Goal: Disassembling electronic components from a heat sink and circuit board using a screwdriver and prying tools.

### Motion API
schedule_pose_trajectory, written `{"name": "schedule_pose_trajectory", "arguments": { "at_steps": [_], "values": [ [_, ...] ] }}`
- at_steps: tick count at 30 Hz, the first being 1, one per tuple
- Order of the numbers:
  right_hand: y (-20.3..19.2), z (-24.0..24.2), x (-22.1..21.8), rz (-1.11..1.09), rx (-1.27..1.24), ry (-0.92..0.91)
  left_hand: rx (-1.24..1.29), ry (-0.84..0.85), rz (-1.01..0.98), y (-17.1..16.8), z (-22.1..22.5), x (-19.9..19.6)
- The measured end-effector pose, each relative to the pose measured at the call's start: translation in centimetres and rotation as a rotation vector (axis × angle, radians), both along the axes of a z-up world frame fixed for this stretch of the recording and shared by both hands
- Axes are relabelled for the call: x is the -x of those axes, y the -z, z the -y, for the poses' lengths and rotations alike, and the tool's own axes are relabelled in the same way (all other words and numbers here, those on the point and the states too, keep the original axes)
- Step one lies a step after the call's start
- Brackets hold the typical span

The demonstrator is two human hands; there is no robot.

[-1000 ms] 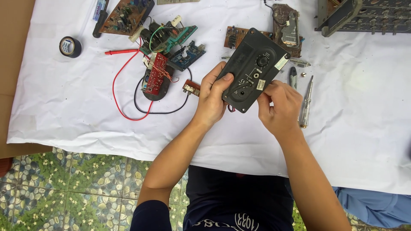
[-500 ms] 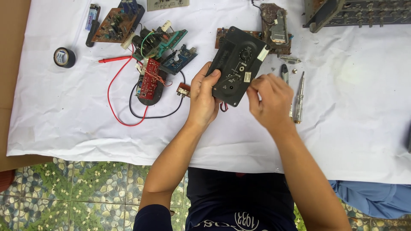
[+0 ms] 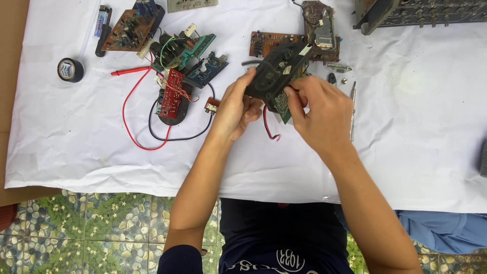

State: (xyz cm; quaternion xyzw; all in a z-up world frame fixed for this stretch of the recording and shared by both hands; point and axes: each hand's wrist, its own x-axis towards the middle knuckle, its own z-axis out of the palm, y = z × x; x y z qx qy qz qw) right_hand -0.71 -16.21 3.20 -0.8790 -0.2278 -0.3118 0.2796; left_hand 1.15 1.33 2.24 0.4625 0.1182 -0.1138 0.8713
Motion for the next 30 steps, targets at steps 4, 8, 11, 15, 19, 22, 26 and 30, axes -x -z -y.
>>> {"name": "schedule_pose_trajectory", "arguments": {
  "at_steps": [4,8,11,15,19,22,26,30],
  "values": [
    [-2.3,0.2,0.0,-0.107,0.134,0.003,-0.198,0.014,0.048,0.5,-1.2,-0.7],
    [-1.6,-0.2,-0.8,-0.289,0.239,0.067,-0.750,-0.232,0.394,0.9,-1.1,-0.3],
    [0.0,-0.7,-2.5,-0.345,0.271,0.099,-1.073,-0.357,0.768,-0.4,-1.4,0.3],
    [1.8,-1.8,-4.5,-0.337,0.303,0.068,-1.258,-0.092,0.920,0.2,-2.8,0.1],
    [2.4,-3.1,-5.1,-0.369,0.332,0.017,-1.274,-0.046,0.865,1.7,-4.1,-0.9],
    [2.3,-3.8,-4.8,-0.415,0.383,0.011,-1.337,-0.017,0.844,2.0,-4.3,-0.8],
    [2.2,-3.7,-4.6,-0.334,0.526,-0.013,-1.330,-0.015,0.720,1.8,-4.0,-0.5],
    [2.1,-3.2,-4.4,-0.353,0.575,-0.001,-1.311,0.010,0.627,1.2,-3.8,-0.4]
  ]
}}
